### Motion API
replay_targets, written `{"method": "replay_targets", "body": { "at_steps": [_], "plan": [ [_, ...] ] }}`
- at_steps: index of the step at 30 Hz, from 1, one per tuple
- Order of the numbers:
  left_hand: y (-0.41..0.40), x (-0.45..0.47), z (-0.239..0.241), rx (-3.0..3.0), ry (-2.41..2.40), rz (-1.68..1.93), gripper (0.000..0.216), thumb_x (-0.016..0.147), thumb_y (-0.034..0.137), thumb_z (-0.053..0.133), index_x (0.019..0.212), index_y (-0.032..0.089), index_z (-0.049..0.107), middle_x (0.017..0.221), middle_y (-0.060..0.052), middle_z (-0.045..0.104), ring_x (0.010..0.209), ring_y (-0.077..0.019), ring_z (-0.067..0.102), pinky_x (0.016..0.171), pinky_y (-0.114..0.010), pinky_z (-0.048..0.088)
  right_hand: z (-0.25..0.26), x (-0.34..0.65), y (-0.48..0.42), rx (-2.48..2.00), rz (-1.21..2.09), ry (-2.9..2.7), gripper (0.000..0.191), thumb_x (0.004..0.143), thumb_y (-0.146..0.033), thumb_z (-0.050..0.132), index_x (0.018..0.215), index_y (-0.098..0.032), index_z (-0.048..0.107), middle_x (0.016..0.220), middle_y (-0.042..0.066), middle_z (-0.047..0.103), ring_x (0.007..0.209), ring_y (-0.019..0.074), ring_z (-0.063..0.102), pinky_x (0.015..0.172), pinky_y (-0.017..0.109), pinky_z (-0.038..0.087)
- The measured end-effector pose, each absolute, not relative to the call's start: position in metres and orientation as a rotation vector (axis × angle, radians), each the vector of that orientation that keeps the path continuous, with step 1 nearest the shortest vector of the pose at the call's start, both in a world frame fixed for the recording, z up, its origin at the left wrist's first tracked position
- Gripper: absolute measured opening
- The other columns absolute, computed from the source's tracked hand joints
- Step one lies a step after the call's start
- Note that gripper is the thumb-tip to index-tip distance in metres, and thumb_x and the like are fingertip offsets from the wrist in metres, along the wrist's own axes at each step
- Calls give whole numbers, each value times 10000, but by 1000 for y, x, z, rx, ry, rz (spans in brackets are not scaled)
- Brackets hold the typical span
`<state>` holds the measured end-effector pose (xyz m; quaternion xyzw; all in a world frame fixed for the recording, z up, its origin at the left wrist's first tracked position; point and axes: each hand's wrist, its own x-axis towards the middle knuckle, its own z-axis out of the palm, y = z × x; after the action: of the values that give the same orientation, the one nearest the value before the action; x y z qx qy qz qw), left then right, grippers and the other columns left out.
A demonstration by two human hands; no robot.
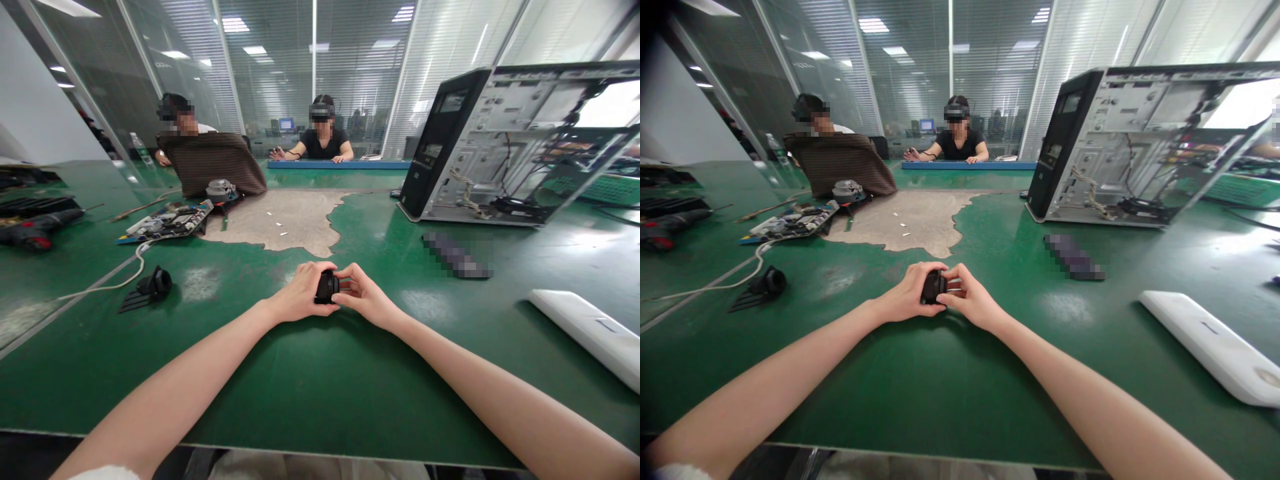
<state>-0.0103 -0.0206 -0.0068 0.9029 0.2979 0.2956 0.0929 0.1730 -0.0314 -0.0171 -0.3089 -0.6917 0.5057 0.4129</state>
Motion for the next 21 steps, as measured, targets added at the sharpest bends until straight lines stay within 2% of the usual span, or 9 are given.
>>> {"method": "replay_targets", "body": {
  "at_steps": [3,9,14,21],
  "plan": [
    [-19,-10,-7,2716,913,858,682,665,375,645,1201,220,254,1169,-96,441,1040,-250,444,908,-426,322,-16,173,-33,-778,1286,-1736,309,711,-233,643,920,-226,415,917,1,534,864,151,579,780,339,474],
    [-18,-10,-4,2745,931,819,668,640,433,651,1156,211,291,1136,-96,454,999,-251,447,859,-410,333,-9,169,-36,-852,1194,-1711,203,752,-309,592,862,-211,452,875,-1,519,804,141,571,763,342,475],
    [-17,-9,-4,2752,936,827,601,667,371,628,1147,214,303,1134,-88,461,998,-247,447,850,-402,334,-10,170,-35,-889,1202,-1708,288,739,-303,602,964,-221,442,990,30,506,853,150,560,777,347,475],
    [-15,-9,-9,2748,974,835,590,657,330,622,1145,205,314,1133,-93,459,998,-253,456,842,-405,342,-15,176,-34,-770,1296,-1748,291,724,-263,631,933,-228,432,935,11,526,907,155,563,793,339,478]
  ]
}}
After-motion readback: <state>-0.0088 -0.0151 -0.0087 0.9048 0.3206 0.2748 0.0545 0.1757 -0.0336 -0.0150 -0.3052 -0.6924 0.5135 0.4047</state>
